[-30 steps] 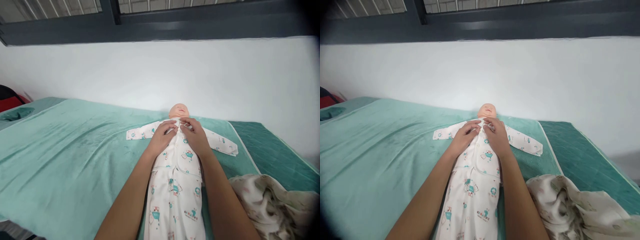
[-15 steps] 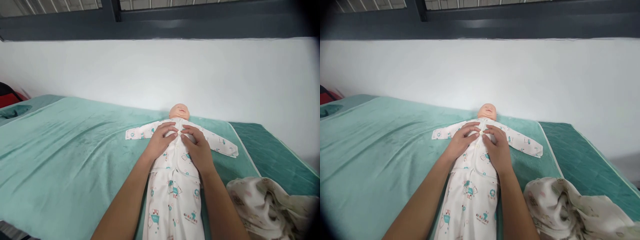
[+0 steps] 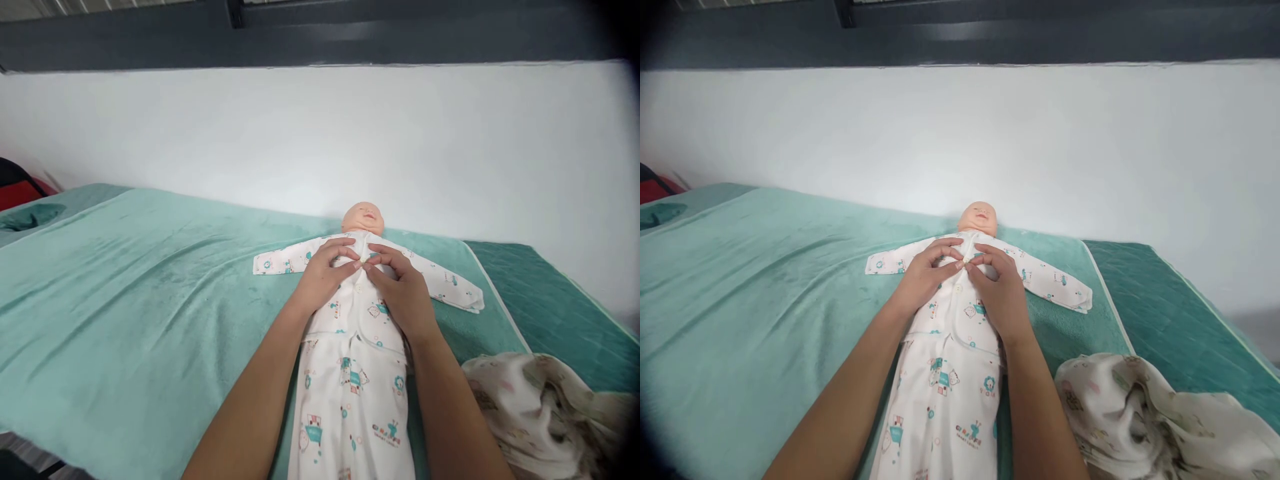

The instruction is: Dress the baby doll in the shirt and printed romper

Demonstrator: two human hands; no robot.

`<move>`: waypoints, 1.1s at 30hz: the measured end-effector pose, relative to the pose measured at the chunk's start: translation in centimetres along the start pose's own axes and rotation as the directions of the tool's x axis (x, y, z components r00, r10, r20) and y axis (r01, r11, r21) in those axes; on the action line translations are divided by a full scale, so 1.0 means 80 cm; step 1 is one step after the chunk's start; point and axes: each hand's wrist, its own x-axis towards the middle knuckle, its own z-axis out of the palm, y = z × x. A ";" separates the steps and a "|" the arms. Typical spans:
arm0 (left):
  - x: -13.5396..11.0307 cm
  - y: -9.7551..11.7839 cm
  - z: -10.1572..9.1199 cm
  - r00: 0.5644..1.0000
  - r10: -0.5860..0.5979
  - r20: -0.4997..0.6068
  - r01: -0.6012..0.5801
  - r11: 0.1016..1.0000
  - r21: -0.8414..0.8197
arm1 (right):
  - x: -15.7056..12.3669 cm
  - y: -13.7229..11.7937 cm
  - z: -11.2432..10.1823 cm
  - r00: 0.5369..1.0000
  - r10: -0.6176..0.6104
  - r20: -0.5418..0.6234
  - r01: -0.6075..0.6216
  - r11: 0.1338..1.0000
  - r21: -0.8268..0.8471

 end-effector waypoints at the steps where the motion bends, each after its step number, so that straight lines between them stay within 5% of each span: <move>1: 0.000 0.000 0.000 1.000 -0.003 0.007 0.003 1.000 0.003 | 0.000 0.000 0.000 1.000 -0.001 -0.001 0.001 1.000 -0.001; 33: 0.004 -0.001 -0.001 1.000 0.010 -0.008 -0.010 0.996 0.088 | 0.012 -0.004 -0.001 0.999 0.018 0.042 -0.016 0.999 -0.050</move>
